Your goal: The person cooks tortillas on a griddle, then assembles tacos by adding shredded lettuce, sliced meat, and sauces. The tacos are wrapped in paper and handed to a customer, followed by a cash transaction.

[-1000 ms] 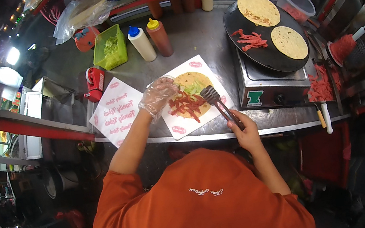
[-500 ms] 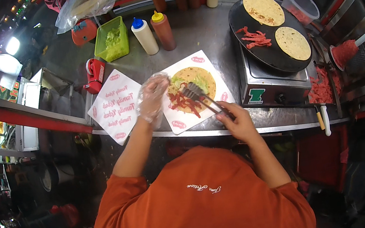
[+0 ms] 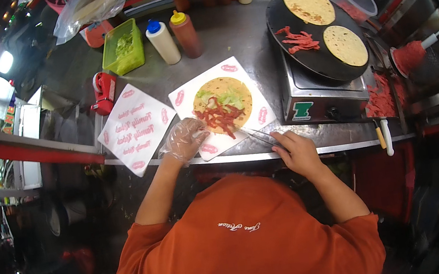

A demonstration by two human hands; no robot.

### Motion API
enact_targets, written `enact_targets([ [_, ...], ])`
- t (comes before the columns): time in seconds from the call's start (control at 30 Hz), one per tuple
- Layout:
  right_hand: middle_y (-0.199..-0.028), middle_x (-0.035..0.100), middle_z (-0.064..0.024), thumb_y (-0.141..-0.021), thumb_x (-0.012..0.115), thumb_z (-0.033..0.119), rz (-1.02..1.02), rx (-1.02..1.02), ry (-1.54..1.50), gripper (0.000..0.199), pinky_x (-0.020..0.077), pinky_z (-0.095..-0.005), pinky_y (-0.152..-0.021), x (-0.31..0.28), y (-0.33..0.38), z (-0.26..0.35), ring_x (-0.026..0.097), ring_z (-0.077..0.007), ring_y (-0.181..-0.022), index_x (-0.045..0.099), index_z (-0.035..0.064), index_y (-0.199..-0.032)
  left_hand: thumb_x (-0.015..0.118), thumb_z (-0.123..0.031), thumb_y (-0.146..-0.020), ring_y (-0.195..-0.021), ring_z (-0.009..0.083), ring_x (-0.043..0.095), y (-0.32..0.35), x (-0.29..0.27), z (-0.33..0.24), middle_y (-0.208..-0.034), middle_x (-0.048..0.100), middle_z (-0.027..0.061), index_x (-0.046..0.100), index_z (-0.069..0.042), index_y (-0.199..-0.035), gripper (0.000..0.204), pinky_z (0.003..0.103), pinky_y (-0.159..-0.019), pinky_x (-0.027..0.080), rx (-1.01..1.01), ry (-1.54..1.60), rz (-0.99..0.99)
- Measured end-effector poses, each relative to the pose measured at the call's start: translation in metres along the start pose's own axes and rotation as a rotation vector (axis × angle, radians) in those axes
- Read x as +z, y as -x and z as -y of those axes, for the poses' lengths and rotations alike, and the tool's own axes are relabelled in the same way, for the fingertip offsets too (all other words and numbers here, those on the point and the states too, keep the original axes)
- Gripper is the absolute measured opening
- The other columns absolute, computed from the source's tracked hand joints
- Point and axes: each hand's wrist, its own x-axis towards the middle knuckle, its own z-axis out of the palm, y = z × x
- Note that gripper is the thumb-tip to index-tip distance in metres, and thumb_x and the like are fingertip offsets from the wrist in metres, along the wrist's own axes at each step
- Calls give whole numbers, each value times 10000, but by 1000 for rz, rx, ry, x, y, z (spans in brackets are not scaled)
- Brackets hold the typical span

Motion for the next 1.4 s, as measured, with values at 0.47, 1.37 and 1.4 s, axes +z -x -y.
enact_targets([
  [0.47, -834, 666, 7, -1084, 589, 309, -437, 481, -537, 323, 415, -219, -453, -270, -37, -143, 515, -34, -540, 702, 36, -1215, 824, -241, -848, -921, 287, 676, -34, 43, -45, -982, 734, 42, 756, -156, -995, 183, 448, -807, 544, 377, -175, -99],
  [1.37, -743, 685, -65, -992, 739, 325, 327, 490, -343, 292, 414, -265, -441, -342, -214, -275, 588, -80, -570, 737, 48, -900, 661, -279, -1030, -1126, 295, 717, 70, 67, -205, -1221, 749, 145, 732, -101, -1264, 302, 384, -970, 553, -472, 313, 594],
  [1.4, -764, 701, -85, -993, 733, 325, 243, 405, -290, 295, 459, -298, -496, -333, -224, -276, 638, -123, -635, 740, 39, -918, 657, -283, -1032, -1134, 300, 715, 59, 64, -206, -1225, 748, 146, 728, -104, -1270, 307, 388, -974, 552, -425, 295, 618],
])
